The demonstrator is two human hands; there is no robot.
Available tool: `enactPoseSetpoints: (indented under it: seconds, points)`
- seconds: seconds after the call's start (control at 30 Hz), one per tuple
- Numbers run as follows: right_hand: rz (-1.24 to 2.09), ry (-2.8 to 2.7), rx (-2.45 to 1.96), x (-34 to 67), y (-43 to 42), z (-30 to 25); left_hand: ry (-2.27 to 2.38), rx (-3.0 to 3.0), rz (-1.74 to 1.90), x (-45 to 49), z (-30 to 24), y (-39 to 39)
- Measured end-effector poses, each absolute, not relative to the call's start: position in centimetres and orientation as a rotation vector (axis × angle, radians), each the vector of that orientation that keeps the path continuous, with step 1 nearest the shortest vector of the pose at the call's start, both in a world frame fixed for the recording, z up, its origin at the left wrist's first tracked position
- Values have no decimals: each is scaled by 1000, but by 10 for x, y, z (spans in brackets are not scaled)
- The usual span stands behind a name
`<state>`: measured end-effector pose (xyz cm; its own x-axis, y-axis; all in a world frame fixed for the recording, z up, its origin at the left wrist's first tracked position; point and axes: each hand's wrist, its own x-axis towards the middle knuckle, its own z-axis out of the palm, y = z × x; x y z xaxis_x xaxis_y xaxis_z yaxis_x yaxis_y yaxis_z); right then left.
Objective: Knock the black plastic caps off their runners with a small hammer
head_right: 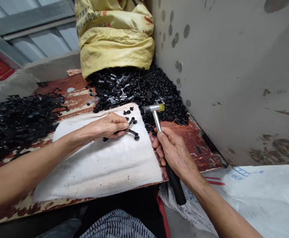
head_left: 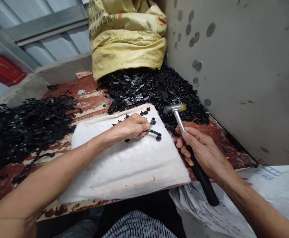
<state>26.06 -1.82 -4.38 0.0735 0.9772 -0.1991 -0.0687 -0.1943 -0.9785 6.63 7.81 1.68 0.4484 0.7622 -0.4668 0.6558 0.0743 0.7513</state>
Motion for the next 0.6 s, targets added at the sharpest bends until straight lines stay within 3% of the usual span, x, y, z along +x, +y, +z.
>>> enactPoseSetpoints:
  seconds: [0.3, 0.43, 0.6]
  points:
    - [384, -1703, -1366, 269, -10, -24, 1281, 1729, 88, 70, 19, 82]
    - [310, -1940, -1363, 272, -7, -24, 1245, 1727, 79, 69, 19, 83]
    - [192, -1756, -1259, 268, -14, -11, 1248, 1690, 81, 66, 16, 83]
